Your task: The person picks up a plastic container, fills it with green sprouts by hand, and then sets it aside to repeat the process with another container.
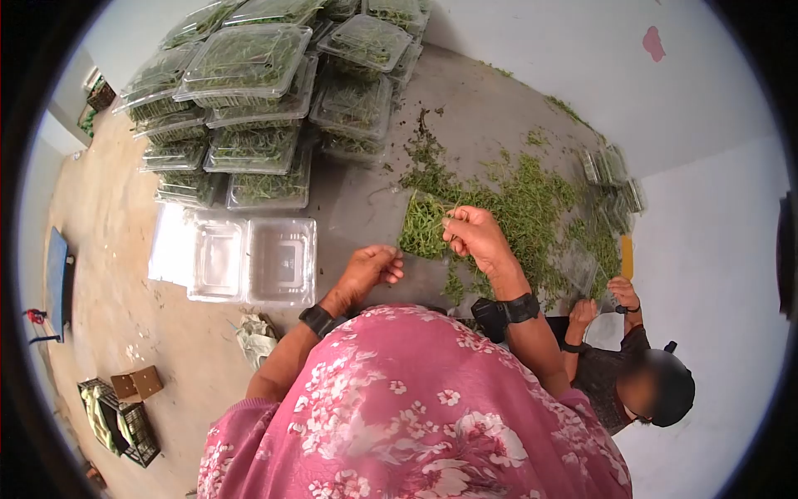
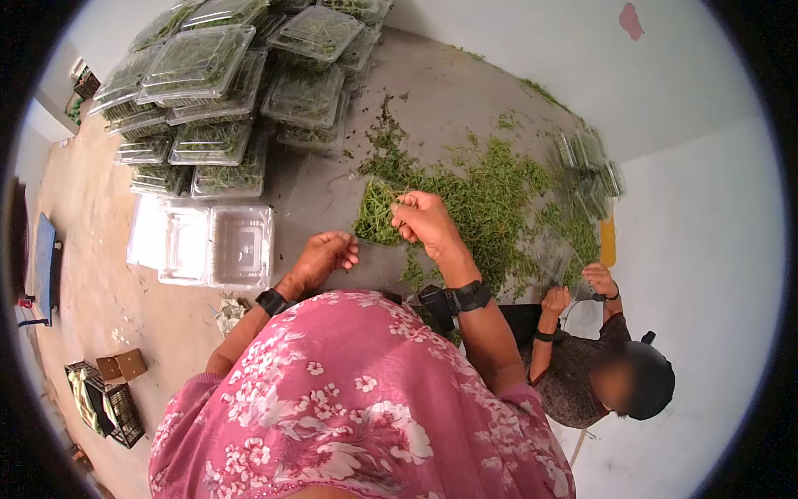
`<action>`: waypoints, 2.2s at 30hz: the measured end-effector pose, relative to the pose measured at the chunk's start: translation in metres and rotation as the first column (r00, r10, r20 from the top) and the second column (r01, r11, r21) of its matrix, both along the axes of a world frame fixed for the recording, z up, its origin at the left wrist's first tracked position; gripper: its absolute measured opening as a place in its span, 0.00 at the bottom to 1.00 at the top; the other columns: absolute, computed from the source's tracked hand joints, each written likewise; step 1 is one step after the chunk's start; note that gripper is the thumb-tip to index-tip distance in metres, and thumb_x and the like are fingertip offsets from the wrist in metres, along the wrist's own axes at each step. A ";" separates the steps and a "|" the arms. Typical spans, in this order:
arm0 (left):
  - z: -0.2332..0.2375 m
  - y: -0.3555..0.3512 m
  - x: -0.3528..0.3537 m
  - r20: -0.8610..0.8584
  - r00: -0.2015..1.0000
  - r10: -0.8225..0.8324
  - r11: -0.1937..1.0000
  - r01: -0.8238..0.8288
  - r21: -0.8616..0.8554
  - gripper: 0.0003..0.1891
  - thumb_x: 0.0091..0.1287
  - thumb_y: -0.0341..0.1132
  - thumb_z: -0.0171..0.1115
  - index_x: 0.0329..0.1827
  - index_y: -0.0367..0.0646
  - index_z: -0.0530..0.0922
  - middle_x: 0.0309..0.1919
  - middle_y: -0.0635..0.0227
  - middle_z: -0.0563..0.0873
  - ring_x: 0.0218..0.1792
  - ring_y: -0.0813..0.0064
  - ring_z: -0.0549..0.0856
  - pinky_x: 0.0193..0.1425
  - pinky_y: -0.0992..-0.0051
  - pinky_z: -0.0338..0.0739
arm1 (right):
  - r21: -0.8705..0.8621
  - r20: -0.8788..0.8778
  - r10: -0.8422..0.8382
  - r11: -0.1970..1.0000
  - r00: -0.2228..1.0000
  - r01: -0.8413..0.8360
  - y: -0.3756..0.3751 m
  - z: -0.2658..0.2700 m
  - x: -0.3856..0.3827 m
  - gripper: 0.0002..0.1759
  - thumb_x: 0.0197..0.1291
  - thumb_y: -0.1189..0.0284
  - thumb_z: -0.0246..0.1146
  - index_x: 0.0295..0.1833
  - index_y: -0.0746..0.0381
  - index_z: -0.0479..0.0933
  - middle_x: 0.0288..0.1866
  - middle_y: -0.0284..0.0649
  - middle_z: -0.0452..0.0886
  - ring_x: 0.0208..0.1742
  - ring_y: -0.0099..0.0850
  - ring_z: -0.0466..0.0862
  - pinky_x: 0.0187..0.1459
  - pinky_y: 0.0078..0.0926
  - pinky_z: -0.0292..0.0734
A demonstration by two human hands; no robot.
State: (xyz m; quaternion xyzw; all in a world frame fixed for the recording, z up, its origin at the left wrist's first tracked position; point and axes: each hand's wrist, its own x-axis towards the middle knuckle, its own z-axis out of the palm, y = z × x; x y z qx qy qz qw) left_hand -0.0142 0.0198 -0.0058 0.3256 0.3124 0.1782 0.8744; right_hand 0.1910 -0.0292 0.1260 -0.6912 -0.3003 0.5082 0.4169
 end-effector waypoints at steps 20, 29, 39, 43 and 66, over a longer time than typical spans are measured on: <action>0.003 0.000 0.000 -0.005 1.000 0.000 1.000 0.000 0.013 0.12 0.72 0.36 0.53 0.42 0.34 0.79 0.34 0.65 0.83 0.31 0.76 0.83 0.35 0.79 0.79 | -0.008 0.733 0.122 0.985 0.670 -0.170 0.004 -0.042 -0.014 0.19 0.57 0.65 0.67 0.46 0.66 0.72 0.26 0.45 0.81 0.26 0.35 0.82 0.28 0.35 0.76; -0.003 -0.002 0.003 -0.002 1.000 0.015 1.000 -0.015 0.015 0.12 0.72 0.36 0.54 0.41 0.35 0.79 0.33 0.65 0.83 0.31 0.76 0.83 0.36 0.78 0.79 | -0.033 0.808 0.197 0.956 0.555 -0.291 0.013 -0.062 -0.020 0.11 0.54 0.73 0.64 0.42 0.64 0.73 0.29 0.51 0.81 0.32 0.49 0.82 0.34 0.42 0.76; -0.003 -0.002 0.004 0.002 0.999 0.034 0.998 -0.034 0.050 0.12 0.71 0.36 0.55 0.41 0.34 0.79 0.33 0.65 0.83 0.31 0.76 0.83 0.35 0.79 0.79 | -0.113 0.877 0.337 0.836 0.341 -0.537 0.015 -0.060 -0.006 0.07 0.54 0.81 0.57 0.38 0.63 0.76 0.35 0.48 0.76 0.37 0.49 0.79 0.38 0.43 0.74; -0.002 -0.003 0.005 -0.027 0.998 0.061 0.998 -0.061 0.028 0.13 0.71 0.37 0.54 0.41 0.34 0.78 0.34 0.64 0.82 0.30 0.75 0.83 0.34 0.79 0.79 | -0.057 0.837 0.371 0.789 0.401 -0.611 0.009 -0.057 -0.004 0.09 0.53 0.83 0.57 0.40 0.62 0.76 0.35 0.46 0.74 0.37 0.49 0.77 0.39 0.42 0.73; 0.005 -0.006 0.005 0.055 0.960 0.276 0.960 -0.272 -0.064 0.18 0.68 0.28 0.56 0.59 0.44 0.64 0.37 0.58 0.80 0.32 0.72 0.83 0.33 0.77 0.79 | -0.123 0.854 0.357 0.845 0.377 -0.521 0.024 -0.053 -0.006 0.12 0.54 0.81 0.58 0.46 0.69 0.70 0.48 0.53 0.71 0.45 0.54 0.77 0.45 0.47 0.74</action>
